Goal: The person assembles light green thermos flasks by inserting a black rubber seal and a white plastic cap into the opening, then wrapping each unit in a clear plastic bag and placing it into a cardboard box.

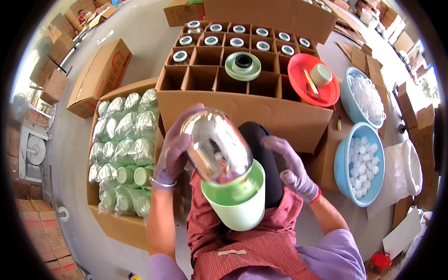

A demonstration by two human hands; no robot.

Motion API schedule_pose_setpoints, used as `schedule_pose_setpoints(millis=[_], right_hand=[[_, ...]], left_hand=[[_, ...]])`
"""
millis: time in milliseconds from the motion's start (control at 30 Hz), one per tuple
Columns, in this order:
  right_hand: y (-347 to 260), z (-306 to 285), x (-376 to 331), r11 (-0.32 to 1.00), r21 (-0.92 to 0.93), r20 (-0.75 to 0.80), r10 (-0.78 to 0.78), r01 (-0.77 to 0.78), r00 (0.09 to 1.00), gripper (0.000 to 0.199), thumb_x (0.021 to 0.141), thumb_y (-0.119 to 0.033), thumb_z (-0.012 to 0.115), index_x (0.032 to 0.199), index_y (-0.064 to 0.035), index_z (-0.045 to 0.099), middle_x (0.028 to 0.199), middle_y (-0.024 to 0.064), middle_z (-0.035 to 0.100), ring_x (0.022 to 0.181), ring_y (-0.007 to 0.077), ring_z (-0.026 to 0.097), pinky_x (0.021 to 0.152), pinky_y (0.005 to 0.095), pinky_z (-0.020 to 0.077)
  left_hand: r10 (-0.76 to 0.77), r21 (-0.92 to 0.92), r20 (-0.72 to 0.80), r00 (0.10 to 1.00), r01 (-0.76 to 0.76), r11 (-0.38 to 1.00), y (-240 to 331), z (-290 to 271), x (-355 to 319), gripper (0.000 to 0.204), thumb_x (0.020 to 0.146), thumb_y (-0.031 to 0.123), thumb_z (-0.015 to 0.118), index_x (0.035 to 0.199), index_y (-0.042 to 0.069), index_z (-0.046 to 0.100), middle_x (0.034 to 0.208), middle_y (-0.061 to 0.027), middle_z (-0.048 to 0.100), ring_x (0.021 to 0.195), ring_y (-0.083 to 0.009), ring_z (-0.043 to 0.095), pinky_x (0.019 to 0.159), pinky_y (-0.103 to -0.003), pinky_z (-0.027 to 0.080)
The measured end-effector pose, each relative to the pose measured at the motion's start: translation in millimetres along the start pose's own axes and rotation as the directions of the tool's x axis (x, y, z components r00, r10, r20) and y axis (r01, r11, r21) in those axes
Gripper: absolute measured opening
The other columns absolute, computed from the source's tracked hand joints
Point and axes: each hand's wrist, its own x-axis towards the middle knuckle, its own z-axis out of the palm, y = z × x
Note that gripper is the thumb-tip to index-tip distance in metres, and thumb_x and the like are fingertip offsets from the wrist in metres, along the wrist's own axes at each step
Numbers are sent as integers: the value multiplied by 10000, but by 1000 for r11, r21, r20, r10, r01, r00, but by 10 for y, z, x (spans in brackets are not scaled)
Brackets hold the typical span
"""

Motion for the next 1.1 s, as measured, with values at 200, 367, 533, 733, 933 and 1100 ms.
schedule_pose_setpoints(millis=[200,367,533,733,933,1100], right_hand=[[97,434,-1381,934,-351,78,-45,69,996,600,903,-449,637,1300,-7,551,1347,216,503,1301,402,465,1128,568,279],[-72,704,-1250,908,-383,80,-151,170,985,616,930,-519,564,1247,8,586,1275,201,555,1254,387,508,1155,568,211],[-341,971,-396,935,348,-13,74,-65,997,602,928,-450,606,1297,19,527,1250,182,552,1159,319,551,1033,391,402],[-411,1116,223,848,509,153,-261,150,953,991,654,-378,890,1421,26,408,1390,177,485,1290,309,490,1099,402,371],[-422,1123,397,907,360,75,-260,218,963,828,741,-313,845,1373,13,422,1279,152,526,1184,309,529,1026,399,418],[-453,1056,423,929,233,-36,-287,287,957,818,763,-337,820,1382,16,419,1280,160,531,1160,321,527,1013,397,421]], left_hand=[[-232,215,-82,969,244,946,86,-91,-1069,1005,599,262,893,1438,-19,417,1406,-134,505,1339,-259,468,1155,-387,332],[-324,100,-380,866,387,917,-389,-262,-2104,893,709,285,839,1426,-32,412,1398,-158,525,1272,-270,541,1085,-392,427],[-476,-39,-331,814,493,869,-523,-524,-2325,823,733,263,817,1403,-31,441,1359,-159,552,1240,-268,563,1053,-392,448],[-472,-250,-404,784,402,881,-677,-678,-2385,739,761,236,792,1375,-29,476,1313,-161,585,1202,-265,589,1014,-391,473],[-478,-401,-444,758,309,863,-823,-728,-2325,657,789,209,767,1347,-28,511,1266,-162,617,1164,-263,615,975,-390,498],[-485,-437,-466,740,285,853,-850,-727,-2187,590,813,187,745,1323,-27,541,1227,-163,645,1132,-260,637,943,-389,519]])
